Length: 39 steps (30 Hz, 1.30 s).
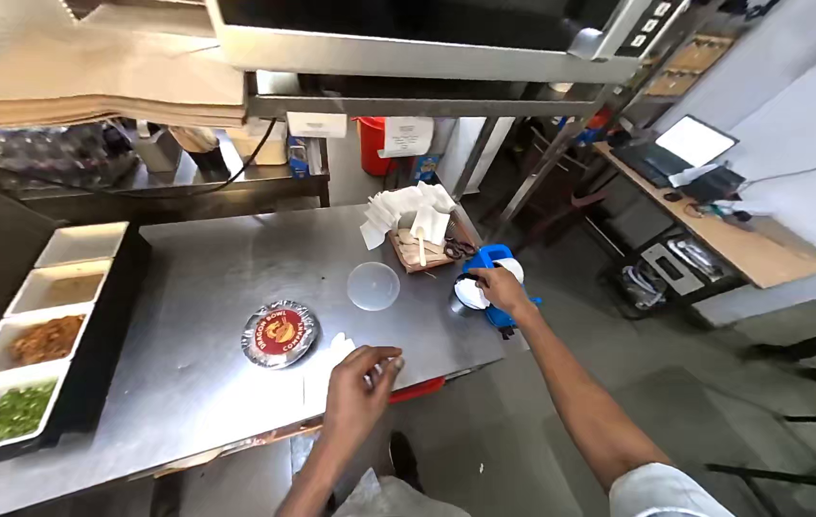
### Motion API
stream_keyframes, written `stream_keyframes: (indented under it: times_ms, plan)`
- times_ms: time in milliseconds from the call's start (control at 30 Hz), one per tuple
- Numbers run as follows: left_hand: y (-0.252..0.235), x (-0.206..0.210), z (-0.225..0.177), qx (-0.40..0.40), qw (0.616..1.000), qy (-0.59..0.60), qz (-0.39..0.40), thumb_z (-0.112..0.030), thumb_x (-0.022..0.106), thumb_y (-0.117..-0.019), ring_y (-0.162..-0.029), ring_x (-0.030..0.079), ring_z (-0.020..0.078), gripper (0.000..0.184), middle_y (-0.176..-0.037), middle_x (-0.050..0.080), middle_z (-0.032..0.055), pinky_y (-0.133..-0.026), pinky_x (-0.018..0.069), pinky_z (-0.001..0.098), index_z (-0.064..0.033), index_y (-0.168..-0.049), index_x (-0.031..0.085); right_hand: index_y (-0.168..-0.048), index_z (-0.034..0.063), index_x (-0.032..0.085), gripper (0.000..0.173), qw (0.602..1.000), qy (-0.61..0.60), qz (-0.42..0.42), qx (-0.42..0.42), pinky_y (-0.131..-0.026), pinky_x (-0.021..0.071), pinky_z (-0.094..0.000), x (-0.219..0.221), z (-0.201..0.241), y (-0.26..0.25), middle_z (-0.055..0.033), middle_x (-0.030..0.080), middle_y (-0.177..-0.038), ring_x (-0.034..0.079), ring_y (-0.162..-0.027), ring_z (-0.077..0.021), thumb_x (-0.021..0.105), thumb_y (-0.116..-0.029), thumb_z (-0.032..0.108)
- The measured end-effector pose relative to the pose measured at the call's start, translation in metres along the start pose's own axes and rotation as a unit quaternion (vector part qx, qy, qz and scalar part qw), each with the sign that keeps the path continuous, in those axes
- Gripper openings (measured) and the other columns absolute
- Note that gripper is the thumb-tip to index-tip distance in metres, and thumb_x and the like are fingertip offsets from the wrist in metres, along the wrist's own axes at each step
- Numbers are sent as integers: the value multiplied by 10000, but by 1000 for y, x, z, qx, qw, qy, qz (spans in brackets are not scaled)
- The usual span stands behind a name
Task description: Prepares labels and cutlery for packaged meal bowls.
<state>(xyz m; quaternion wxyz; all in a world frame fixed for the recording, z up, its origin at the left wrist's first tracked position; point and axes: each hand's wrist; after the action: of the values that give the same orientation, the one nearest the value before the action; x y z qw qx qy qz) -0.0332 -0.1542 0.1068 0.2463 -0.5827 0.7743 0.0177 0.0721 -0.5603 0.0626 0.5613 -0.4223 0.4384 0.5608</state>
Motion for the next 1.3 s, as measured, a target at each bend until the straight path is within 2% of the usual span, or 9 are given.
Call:
stream_keyframes:
  times_ms: [267, 433, 533, 633, 800, 933, 1067, 1167, 1300]
  plan:
    - [-118, 111, 6, -72, 975, -88, 191, -353, 644, -1008, -973, 699, 260, 365, -1206, 694, 118, -891, 579, 515, -119, -1284, 694, -1141, 112, 745, 225, 999, -12, -51, 0, -893, 535, -631, -14, -6, 15, -190, 726, -1040, 691, -1021, -398, 566, -1007, 136]
    - [-179, 177, 30, -47, 978, -100, 176, -433, 680, -962, -1258, 602, 304, 614, -1460, 541, 171, -1055, 513, 507, -89, -1452, 546, -1149, 68, 714, 264, 981, -78, -179, 7, -1043, 485, -496, -4, -8, 19, -153, 685, -1163, 627, -1170, -323, 487, -1042, 150]
    - [-203, 206, 34, -37, 987, -50, 149, -411, 677, -968, -1244, 615, 266, 549, -1366, 629, 138, -1078, 495, 487, -114, -1423, 600, -1154, 63, 697, 248, 957, -179, -225, 19, -963, 538, -431, -5, -4, 21, -124, 709, -1088, 679, -1049, -237, 489, -1047, 143]
    - [-206, 217, 29, -58, 993, 53, 92, -289, 687, -978, -877, 718, 142, 258, -995, 760, 48, -857, 594, 393, -73, -1098, 759, -1170, 46, 677, 230, 931, -272, -242, 2, -819, 561, -345, -2, -5, 22, -84, 697, -972, 665, -865, -151, 514, -1036, 137]
    - [-186, 194, 17, -85, 984, 147, 61, -251, 743, -940, -748, 690, 141, 222, -860, 748, 61, -743, 592, 367, -32, -956, 775, -1255, 44, 668, 352, 896, -395, -201, 3, -713, 575, -341, -18, 7, 35, -67, 700, -906, 643, -739, -138, 725, -931, 168]
    - [-150, 135, 18, -144, 981, 126, 31, -283, 741, -950, -674, 669, 158, 255, -829, 733, 71, -662, 587, 373, -32, -982, 767, -1285, 52, 649, 343, 883, -450, -136, -10, -739, 596, -353, -16, 63, 46, -89, 717, -999, 671, -792, -149, 694, -948, 94]
    - [-90, 47, 46, -175, 981, -40, -66, -303, 713, -963, -849, 682, 224, 265, -1038, 720, 92, -776, 583, 455, -93, -1121, 741, -1136, 28, 710, 210, 880, -464, -102, -18, -763, 610, -371, 35, 141, 28, -93, 745, -1010, 706, -820, -164, 697, -928, 50]
    - [-33, -2, 66, -209, 967, -100, -104, -318, 678, -997, -751, 634, 240, 275, -969, 681, 104, -681, 557, 466, -106, -1171, 706, -1099, 31, 725, 177, 885, -463, -52, -13, -818, 613, -403, 97, 197, -11, -103, 747, -1062, 721, -878, -187, 704, -925, 61]
    - [27, -16, 84, -289, 954, -69, 28, -314, 626, -1011, -698, 660, 180, 272, -808, 691, 54, -705, 583, 424, -86, -1100, 744, -1217, 97, 714, 269, 930, -365, 14, 32, -849, 593, -507, 123, 238, -12, -142, 702, -1163, 709, -922, -276, 693, -951, 127]
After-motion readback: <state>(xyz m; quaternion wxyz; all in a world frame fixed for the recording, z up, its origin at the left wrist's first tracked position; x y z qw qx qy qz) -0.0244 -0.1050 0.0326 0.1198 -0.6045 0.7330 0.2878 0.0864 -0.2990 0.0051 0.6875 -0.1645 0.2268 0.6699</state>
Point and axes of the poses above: each hand's wrist, its own y-axis away from the middle knuckle, its own x-axis out of the palm, z = x × y
